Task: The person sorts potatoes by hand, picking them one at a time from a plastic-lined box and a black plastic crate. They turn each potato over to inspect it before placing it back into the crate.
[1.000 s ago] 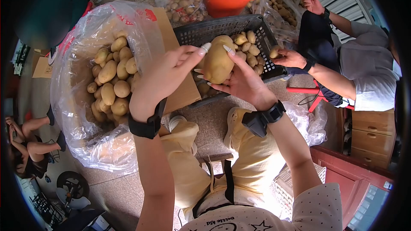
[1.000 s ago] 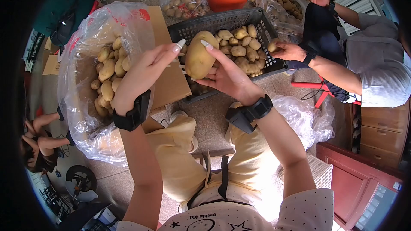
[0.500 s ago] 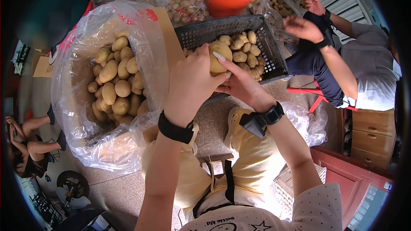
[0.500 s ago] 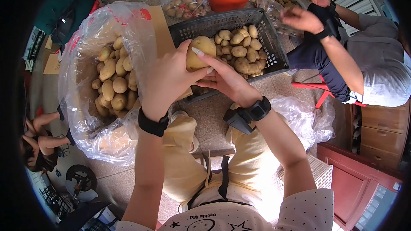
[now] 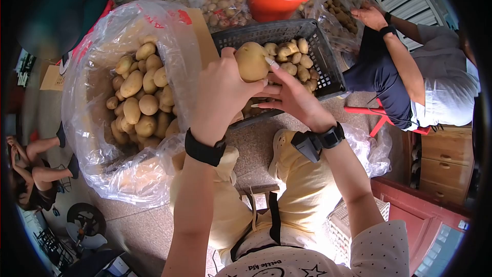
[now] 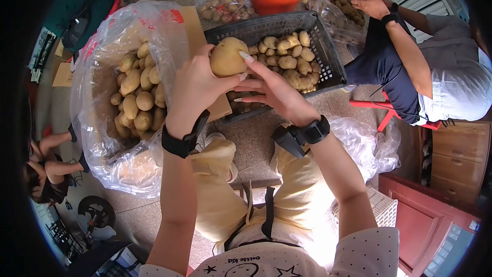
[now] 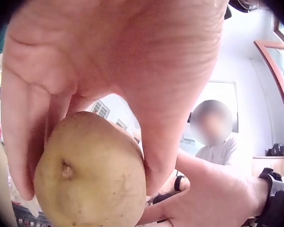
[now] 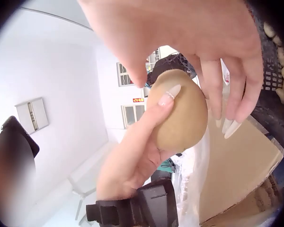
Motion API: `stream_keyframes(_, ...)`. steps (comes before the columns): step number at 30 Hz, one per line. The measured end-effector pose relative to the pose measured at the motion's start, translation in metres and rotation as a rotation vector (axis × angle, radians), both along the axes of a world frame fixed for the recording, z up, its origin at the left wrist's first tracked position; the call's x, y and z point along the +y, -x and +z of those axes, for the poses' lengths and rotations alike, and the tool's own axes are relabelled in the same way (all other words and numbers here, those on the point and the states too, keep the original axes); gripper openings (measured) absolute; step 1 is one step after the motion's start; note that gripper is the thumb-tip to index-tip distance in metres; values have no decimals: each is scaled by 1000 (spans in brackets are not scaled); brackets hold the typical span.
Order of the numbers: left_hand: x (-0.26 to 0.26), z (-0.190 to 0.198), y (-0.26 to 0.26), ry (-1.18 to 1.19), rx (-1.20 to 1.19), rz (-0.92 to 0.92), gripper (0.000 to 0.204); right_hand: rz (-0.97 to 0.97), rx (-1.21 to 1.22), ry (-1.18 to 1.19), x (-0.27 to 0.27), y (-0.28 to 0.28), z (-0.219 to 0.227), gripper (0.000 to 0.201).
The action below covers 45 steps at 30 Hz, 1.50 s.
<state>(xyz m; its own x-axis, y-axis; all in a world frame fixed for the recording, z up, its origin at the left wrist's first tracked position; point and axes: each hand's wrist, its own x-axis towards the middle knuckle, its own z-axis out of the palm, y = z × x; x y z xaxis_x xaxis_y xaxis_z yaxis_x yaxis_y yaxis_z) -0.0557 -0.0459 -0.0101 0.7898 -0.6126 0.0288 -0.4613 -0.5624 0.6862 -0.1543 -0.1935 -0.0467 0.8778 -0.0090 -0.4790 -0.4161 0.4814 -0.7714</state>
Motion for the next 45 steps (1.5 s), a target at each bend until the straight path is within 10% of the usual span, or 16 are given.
stream_keyframes(37, 35, 7, -35, 205, 42, 177, 45, -202, 45, 82, -24, 2, -7, 53)
stream_keyframes(45, 92, 8, -75, -15, -136, 731, 56, -201, 34, 93, -23, 4, -7, 53)
